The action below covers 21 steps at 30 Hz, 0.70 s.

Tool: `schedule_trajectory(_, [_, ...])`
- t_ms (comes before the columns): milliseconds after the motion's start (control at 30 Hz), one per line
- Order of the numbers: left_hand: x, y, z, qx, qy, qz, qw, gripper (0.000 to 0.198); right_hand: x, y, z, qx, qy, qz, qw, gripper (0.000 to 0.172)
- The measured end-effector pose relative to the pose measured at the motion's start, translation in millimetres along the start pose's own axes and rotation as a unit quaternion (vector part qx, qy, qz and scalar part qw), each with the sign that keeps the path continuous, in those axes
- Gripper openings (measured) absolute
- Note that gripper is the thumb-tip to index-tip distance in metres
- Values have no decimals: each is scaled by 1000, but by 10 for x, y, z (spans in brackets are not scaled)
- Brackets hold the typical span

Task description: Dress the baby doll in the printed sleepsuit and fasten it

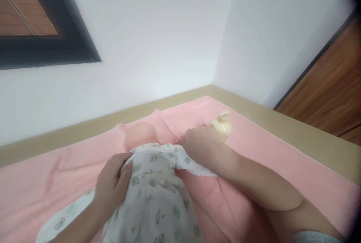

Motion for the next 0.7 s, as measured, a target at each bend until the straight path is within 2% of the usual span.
schedule_trajectory(200, [6, -4, -12, 1, 0, 0, 1000, 31, -107, -151, 165, -78, -59, 41, 994, 23])
schedule_trajectory(400, [-12, 0, 27, -9, 2, -5, 1000, 32, -204, -196, 244, -54, -49, 70, 995, 26])
schedule_trajectory(500, [-10, 3, 31, -6, 2, -4, 1000, 32, -166, -187, 254, -49, -30, 74, 996, 24])
schedule_trajectory(700, [-21, 9, 24, -8, -4, -2, 1000, 33, 43, -64, 264, -50, -26, 93, 994, 21])
Point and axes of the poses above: each hand's wrist, its own y-axis towards the middle knuckle, its own x-axis out of the palm, z = x × y, the point moved 2 cm from there along y, towards the middle knuckle, and after that the axes turned 7 degrees about -y, right-handed, at the moved point
